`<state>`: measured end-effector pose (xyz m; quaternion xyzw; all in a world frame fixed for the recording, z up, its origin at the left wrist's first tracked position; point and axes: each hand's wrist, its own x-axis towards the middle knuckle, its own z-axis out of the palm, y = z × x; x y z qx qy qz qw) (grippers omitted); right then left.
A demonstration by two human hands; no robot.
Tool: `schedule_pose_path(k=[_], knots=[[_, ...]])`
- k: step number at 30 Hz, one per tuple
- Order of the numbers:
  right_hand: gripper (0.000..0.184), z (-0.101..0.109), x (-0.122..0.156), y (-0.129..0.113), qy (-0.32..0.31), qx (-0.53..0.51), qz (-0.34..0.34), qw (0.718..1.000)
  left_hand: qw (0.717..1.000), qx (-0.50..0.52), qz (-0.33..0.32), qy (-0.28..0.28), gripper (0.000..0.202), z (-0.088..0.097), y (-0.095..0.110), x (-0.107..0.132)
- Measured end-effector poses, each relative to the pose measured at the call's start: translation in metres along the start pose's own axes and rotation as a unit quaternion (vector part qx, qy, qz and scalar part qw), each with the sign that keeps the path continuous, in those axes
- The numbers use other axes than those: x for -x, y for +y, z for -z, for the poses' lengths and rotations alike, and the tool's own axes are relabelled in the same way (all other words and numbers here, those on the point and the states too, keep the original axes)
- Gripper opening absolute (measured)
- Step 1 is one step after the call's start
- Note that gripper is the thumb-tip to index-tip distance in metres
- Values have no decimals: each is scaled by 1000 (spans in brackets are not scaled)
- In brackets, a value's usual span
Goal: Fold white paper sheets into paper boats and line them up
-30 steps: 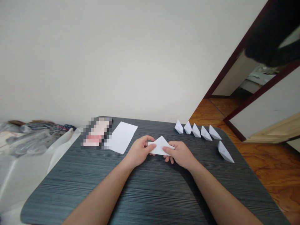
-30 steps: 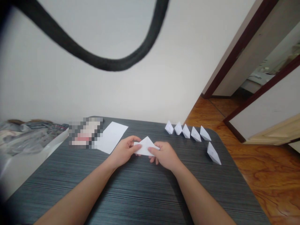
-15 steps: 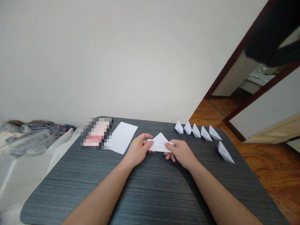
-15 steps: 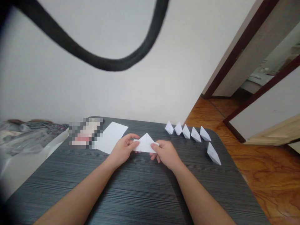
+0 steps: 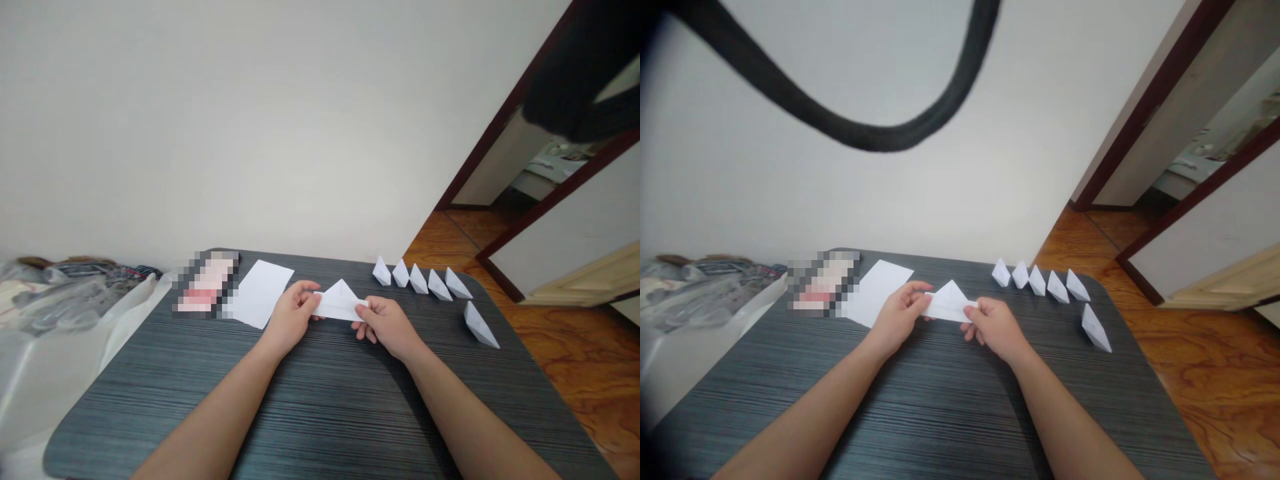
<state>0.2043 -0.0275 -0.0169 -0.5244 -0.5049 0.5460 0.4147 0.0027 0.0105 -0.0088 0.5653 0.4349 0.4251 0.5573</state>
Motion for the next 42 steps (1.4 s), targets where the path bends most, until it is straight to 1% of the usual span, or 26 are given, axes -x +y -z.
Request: schedule_pose_path(k=[3, 5, 7, 8, 9, 11, 13, 15, 18, 20, 22, 23, 24, 26, 27, 28, 30, 32, 35, 37, 38, 40, 42], knots=[[31, 1, 1, 0, -14, -15, 8, 1000, 1000, 0, -10, 17, 30, 0, -1, -1], [35, 1, 0, 0, 6, -34, 22, 999, 1000, -10, -16, 18, 30, -1, -1, 0], [29, 0, 0, -1, 45, -31, 56, 997, 1000, -19, -15, 11, 31, -3, 0, 2], [24, 0, 0, -1, 59, -15, 83, 995, 1000, -23, -13, 2, 32, -4, 1, 3], [24, -1, 0, -2, 62, 8, 114, 992, 1000, -27, -11, -9, 32, -4, 2, 4], [27, -2, 2, -5, 45, 49, 170, 983, 999, -38, -11, -34, 33, -5, 5, 6], [23, -3, 3, -6, 20, 73, 209, 975, 997, -53, -13, -55, 33, -5, 6, 8], [17, -4, 4, -8, 9, 92, 230, 969, 995, -66, -16, -71, 33, -5, 6, 9], [8, -3, 5, -9, 18, 123, 251, 960, 994, -65, -24, -80, 37, -6, 7, 9], [8, -3, 5, -10, 29, 137, 238, 961, 995, -62, -28, -78, 35, -7, 9, 9], [12, -3, 5, -11, 30, 154, 203, 966, 993, -75, -28, -84, 26, -6, 12, 9], [14, -3, 6, -11, 25, 163, 187, 968, 992, -83, -26, -88, 27, -5, 14, 9], [16, -4, 6, -12, 15, 170, 175, 970, 992, -87, -23, -92, 33, -4, 15, 9], [19, -4, 7, -12, -6, 180, 168, 969, 992, -82, -17, -92, 45, -2, 17, 10], [20, -5, 7, -12, -14, 183, 168, 968, 992, -82, -17, -95, 48, -1, 18, 10], [21, -5, 7, -12, -19, 188, 166, 968, 991, -88, -18, -100, 46, 0, 18, 10], [23, -6, 7, -10, -12, 193, 152, 969, 986, -115, -19, -116, 36, -1, 17, 11], [28, -7, 6, -7, 5, 176, 129, 976, 984, -133, -13, -121, 28, -2, 16, 12], [34, -8, 4, -4, 14, 97, 102, 990, 988, -117, -9, -104, 25, -5, 15, 11], [31, -8, 3, -2, 4, 54, 92, 994, 992, -91, -8, -87, 25, -5, 13, 9], [27, -8, 3, -2, 5, 49, 88, 995, 994, -79, -5, -79, 24, -5, 12, 9], [19, -7, 2, -1, 23, 71, 84, 994, 995, -66, 1, -70, 23, -5, 9, 7], [17, -5, 2, 0, 45, 110, 88, 989, 995, -71, 6, -68, 21, -4, 8, 7]])
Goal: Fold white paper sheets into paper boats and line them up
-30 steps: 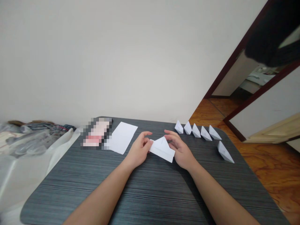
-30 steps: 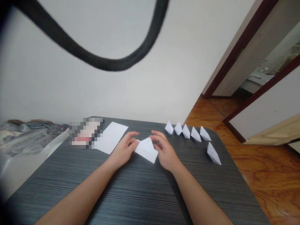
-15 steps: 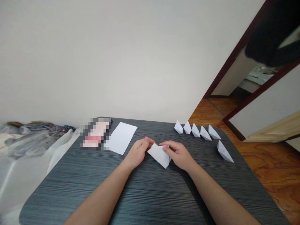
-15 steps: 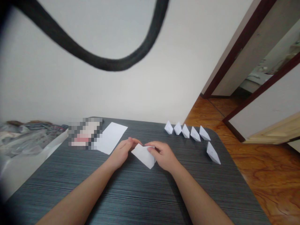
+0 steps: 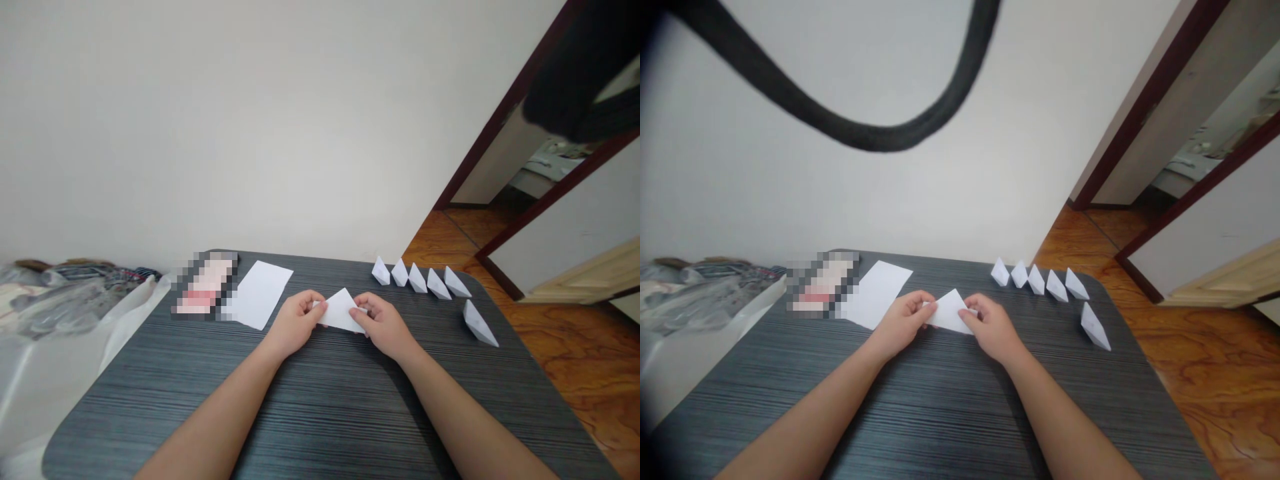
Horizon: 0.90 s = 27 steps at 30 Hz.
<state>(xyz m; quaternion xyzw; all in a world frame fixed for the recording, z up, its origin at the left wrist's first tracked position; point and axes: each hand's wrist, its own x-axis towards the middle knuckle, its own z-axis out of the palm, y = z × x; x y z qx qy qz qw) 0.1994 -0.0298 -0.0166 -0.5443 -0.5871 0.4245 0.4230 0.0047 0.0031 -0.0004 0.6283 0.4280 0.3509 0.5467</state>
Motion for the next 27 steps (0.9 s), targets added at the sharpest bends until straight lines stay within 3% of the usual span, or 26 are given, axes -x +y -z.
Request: schedule_pose_path(k=[8, 16, 23, 27], knots=[[17, 1, 1, -3, -30, 61, 28, 997, 996, -80, -15, -39, 24, 0, 11, 5], [16, 1, 2, -6, -41, 63, 31, 997, 993, -105, -30, -44, 24, 1, 6, 5], [18, 0, 3, -6, -59, 27, 1, 998, 995, -18, 16, -95, 22, -1, 8, 5], [30, 3, 5, -3, -69, -47, 16, 996, 997, 8, 34, -73, 24, 1, 2, 2]])
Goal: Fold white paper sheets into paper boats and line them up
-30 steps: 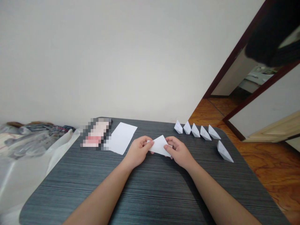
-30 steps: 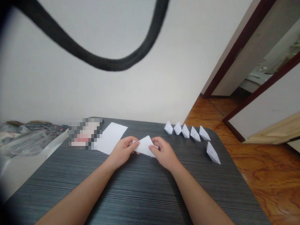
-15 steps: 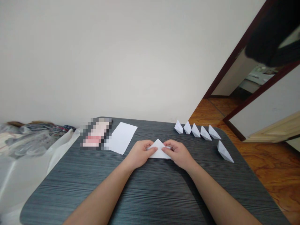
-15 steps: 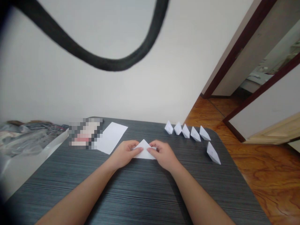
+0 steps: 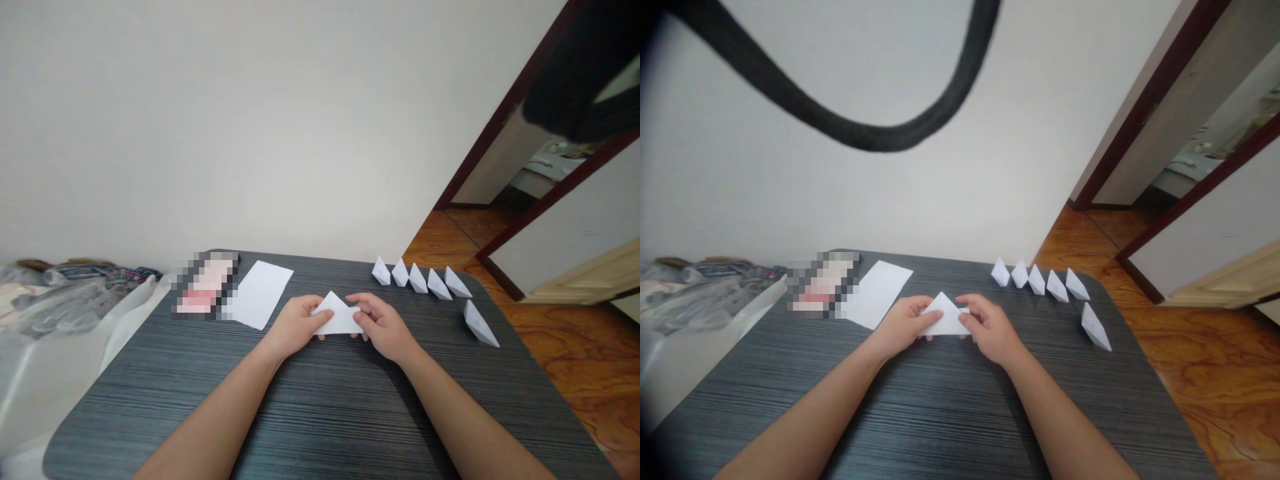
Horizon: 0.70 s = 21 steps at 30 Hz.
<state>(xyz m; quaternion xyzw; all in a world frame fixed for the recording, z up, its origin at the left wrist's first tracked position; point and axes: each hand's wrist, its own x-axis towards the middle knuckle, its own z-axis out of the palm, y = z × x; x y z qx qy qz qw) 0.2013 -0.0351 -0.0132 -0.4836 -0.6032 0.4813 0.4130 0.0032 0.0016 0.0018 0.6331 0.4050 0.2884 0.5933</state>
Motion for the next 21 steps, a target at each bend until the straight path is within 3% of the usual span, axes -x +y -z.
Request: schedule_pose_path(k=[5, 12, 21], knots=[[48, 6, 0, -2, -46, 76, 105, 990, 999, 31, 9, 39, 27, 2, -6, -3], [28, 9, -2, -7, -42, 217, 170, 960, 998, 61, 12, 30, 23, 1, -1, -3], [17, 8, -4, -7, -8, 203, 193, 960, 1000, -13, -12, -2, 25, 3, 0, 0]])
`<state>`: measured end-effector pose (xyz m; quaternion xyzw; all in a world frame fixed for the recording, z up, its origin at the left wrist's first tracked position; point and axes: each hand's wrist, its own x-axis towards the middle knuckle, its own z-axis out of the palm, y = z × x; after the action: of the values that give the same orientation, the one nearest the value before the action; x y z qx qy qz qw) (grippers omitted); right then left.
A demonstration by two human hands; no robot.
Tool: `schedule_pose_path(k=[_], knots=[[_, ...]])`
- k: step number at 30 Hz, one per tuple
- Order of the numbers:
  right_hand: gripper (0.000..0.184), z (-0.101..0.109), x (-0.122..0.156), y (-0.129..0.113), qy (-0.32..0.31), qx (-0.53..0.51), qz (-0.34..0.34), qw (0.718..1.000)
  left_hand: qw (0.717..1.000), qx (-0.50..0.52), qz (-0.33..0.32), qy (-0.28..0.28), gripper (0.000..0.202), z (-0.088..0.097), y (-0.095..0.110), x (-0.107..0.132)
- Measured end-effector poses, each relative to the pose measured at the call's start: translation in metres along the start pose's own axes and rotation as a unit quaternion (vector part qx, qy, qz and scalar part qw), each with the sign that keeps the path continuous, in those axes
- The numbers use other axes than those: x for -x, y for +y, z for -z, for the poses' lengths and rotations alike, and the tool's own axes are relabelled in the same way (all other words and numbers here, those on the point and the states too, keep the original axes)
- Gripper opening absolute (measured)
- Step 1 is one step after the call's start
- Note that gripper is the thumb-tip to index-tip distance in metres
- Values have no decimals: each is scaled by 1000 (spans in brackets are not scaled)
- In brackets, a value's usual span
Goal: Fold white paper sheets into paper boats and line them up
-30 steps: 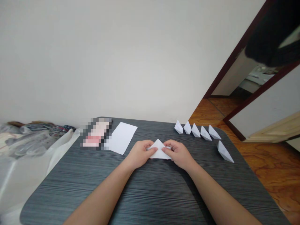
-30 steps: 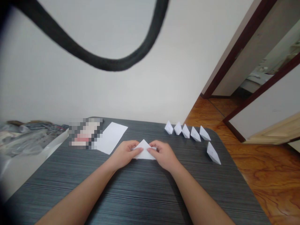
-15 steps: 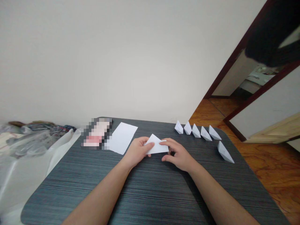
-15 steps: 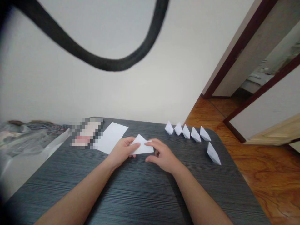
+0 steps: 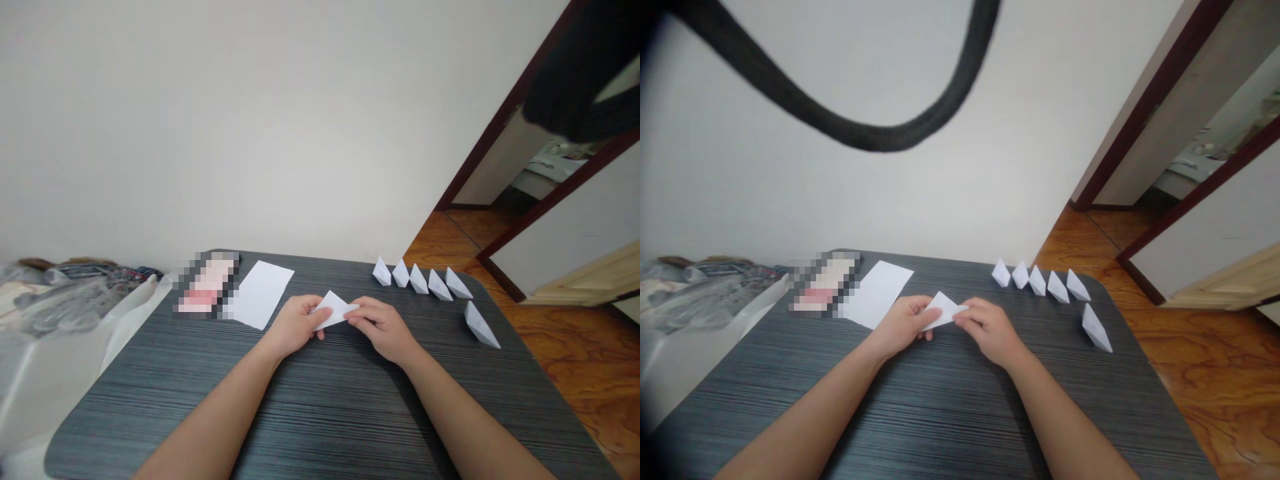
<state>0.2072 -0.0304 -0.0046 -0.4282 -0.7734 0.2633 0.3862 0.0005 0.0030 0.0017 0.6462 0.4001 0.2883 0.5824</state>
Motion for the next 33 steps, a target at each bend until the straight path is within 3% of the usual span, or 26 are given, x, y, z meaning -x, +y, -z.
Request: schedule_pose_path(k=[8, 12, 18, 26, 33], knots=[[19, -3, -1, -4, 65, -9, -68, 996, 999, 33, -28, -9, 33, -1, 4, 0], [18, -3, -1, -2, 93, -14, -81, 992, 997, 60, -58, 8, 49, -3, 5, 1], [19, -3, -2, -3, 101, -32, -69, 992, 994, -44, -95, 18, 19, -1, 3, 1], [21, -3, 0, -3, 92, -41, -89, 991, 993, -29, -100, 46, 19, 0, -3, -3], [13, -8, 3, 3, 111, -82, -137, 981, 994, 13, -55, 95, 24, 0, -3, -4]])
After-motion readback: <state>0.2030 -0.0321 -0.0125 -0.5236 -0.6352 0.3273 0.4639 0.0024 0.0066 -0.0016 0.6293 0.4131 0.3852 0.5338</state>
